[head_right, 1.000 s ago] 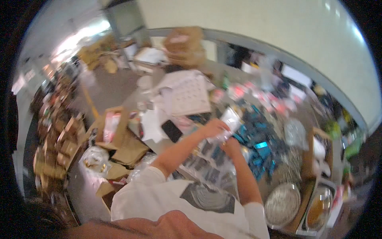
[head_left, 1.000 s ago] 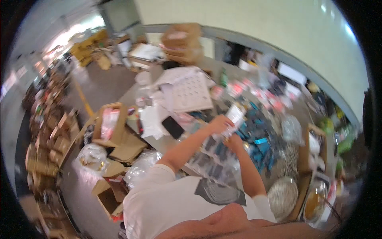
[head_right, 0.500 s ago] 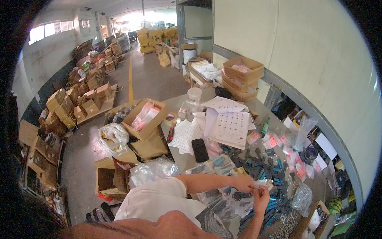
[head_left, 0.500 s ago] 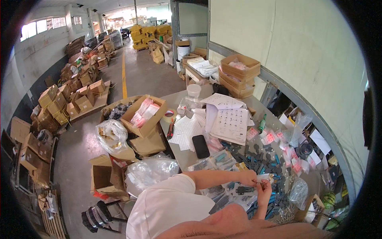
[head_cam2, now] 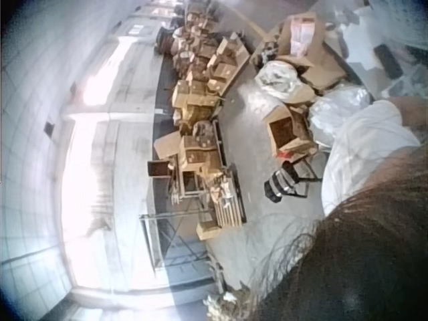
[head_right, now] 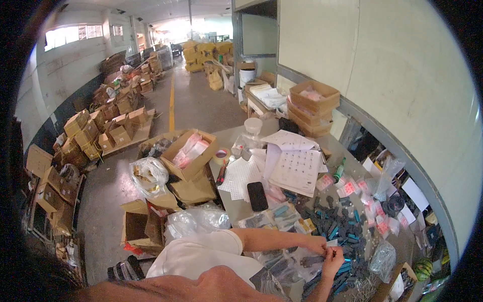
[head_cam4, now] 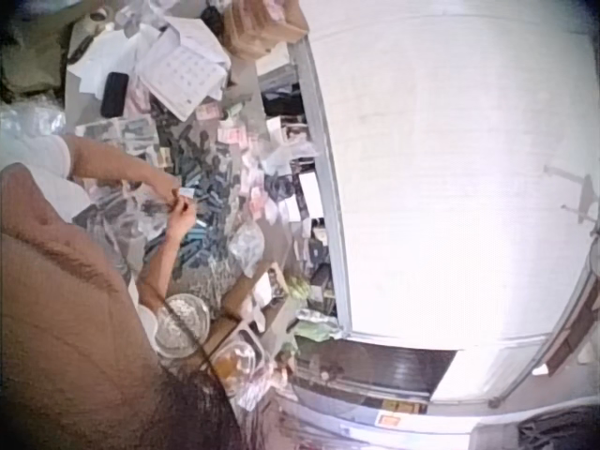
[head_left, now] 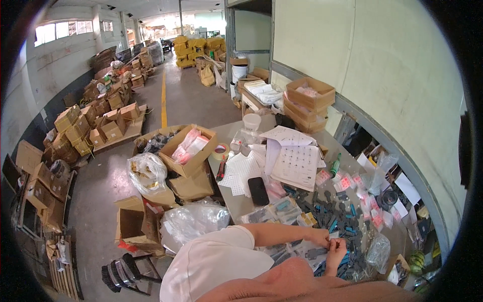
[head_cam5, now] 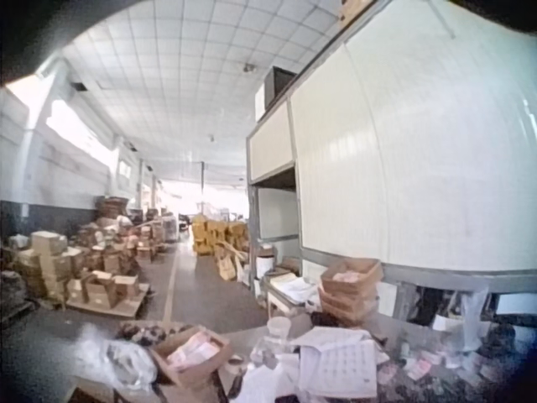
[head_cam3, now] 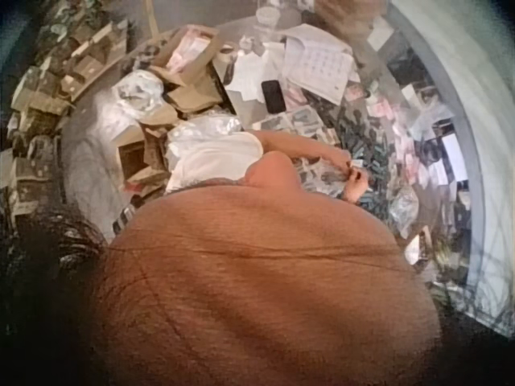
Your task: The person places sliced watermelon wedges into a clear plastic bag and ties it shut. They then move to a table and pack small blue and grey hardware components into individual plastic bags.
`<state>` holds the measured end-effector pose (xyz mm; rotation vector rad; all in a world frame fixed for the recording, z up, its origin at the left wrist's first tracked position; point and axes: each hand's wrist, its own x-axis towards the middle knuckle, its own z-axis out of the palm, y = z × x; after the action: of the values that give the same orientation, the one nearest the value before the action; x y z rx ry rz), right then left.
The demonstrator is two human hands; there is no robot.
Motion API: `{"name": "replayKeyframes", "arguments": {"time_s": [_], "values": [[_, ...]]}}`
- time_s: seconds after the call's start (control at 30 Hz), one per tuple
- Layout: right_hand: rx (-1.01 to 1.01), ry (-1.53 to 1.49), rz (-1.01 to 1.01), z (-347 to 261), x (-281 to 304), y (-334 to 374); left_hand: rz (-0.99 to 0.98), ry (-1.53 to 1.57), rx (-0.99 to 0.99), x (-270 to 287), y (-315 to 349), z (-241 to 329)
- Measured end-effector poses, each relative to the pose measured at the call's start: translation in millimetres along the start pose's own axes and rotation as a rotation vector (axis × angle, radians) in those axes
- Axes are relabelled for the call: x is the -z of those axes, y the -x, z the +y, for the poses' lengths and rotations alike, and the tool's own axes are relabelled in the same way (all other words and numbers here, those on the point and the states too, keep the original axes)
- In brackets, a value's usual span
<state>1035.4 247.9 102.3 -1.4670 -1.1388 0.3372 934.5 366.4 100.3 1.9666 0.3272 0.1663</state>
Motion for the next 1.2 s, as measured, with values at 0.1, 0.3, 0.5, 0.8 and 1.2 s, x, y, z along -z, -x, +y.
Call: {"name": "replayKeyframes", "arguments": {"time_s": [0.1,0.3,0.5,0.8,1.2], "values": [[-0.007,0.032,-0.043,-28,-2,-6,0.083,-0.167,-0.143,3,0,-7],[-0.064,0.129,0.017,13,2,-15,0.402,-0.429,-0.279,-18,2,1],[-0.774,-0.738,0.629,117,21,-29,0.716,-0.345,-0.405,-41,-4,12],[-0.860,-1.045,1.032,84,35,-29,0.091,0.068,-0.136,-28,-9,-4],[-0.428,-0.204,0.365,173,6,53,-0.168,0.043,0.303,17,-20,50]]}}
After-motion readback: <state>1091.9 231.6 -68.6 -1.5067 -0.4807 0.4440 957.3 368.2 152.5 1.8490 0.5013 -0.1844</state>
